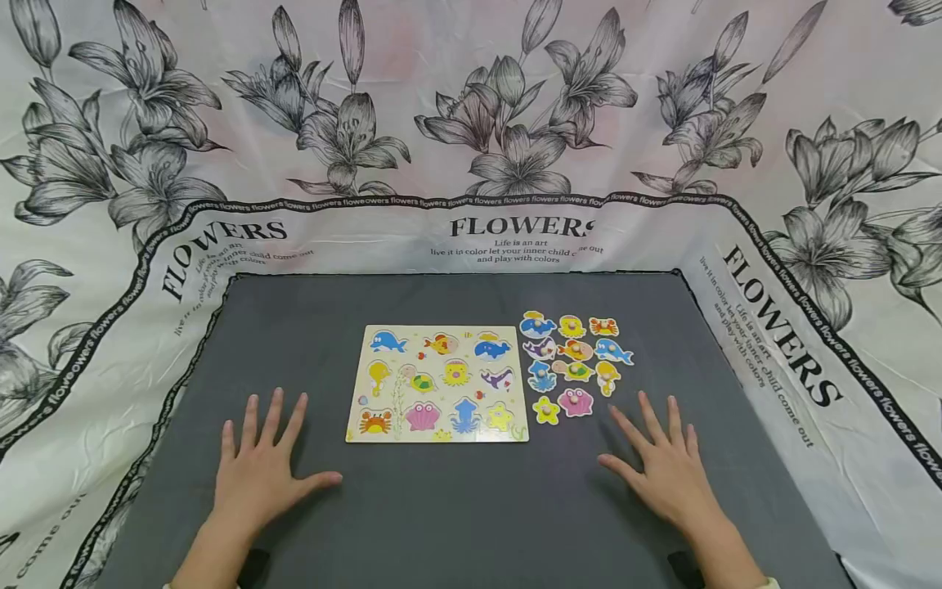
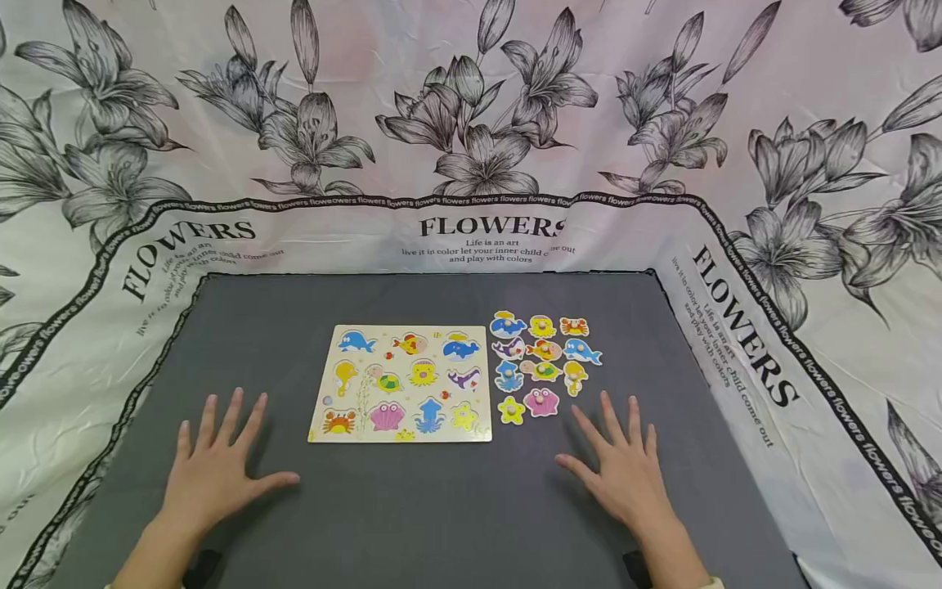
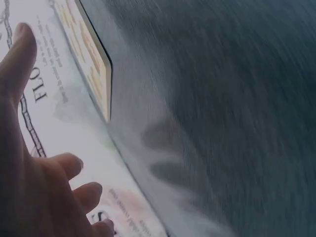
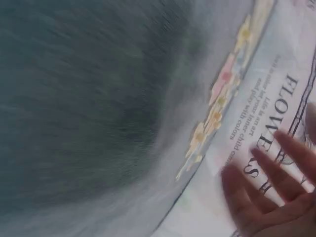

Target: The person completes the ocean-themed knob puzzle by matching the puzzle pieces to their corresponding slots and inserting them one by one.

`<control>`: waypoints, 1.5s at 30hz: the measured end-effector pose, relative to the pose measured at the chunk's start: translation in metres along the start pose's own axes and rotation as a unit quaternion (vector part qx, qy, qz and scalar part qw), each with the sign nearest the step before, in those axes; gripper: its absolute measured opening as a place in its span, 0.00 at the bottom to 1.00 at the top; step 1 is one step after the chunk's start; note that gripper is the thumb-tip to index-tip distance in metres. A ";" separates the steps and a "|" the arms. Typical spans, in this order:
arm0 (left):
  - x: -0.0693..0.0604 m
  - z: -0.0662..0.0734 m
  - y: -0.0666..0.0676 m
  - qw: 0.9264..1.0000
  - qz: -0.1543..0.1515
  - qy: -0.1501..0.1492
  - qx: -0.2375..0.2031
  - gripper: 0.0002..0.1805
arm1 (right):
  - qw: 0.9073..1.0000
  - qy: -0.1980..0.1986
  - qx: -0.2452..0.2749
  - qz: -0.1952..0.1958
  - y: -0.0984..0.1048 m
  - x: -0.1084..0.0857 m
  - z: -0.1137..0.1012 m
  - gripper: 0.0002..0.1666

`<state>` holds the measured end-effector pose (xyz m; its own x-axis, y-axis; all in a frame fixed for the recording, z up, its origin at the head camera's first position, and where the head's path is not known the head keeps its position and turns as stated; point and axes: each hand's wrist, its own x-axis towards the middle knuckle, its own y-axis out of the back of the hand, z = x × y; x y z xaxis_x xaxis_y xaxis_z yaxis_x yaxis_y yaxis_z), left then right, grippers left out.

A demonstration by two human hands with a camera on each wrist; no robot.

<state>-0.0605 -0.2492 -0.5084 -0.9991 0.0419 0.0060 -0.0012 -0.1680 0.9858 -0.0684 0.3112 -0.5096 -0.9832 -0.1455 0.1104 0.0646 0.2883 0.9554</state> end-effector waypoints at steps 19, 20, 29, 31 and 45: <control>0.038 0.030 -0.028 0.996 -0.027 -0.032 -0.081 0.68 | 0.982 -0.009 0.156 0.105 -0.004 0.098 0.029 0.13; 0.039 0.029 -0.029 0.996 -0.029 -0.030 -0.081 0.68 | 0.982 -0.011 0.156 0.105 -0.004 0.101 0.032 0.13; 0.046 0.028 -0.031 0.995 -0.030 -0.045 -0.079 0.68 | 0.983 -0.058 0.143 0.100 -0.006 0.128 0.054 0.14; 0.047 0.028 -0.030 0.996 -0.029 -0.049 -0.073 0.67 | 0.985 -0.066 0.132 0.089 -0.006 0.135 0.056 0.15; 0.044 0.027 -0.033 0.996 -0.042 -0.043 -0.062 0.57 | 0.988 -0.100 0.115 -0.003 -0.012 0.165 0.053 0.19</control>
<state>-0.1038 -0.2154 -0.5360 -0.9880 0.1437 -0.0564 -0.0953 -0.2806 0.9551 -0.2402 0.3339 -0.5171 -0.9990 0.0358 0.0266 0.0409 0.4989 0.8657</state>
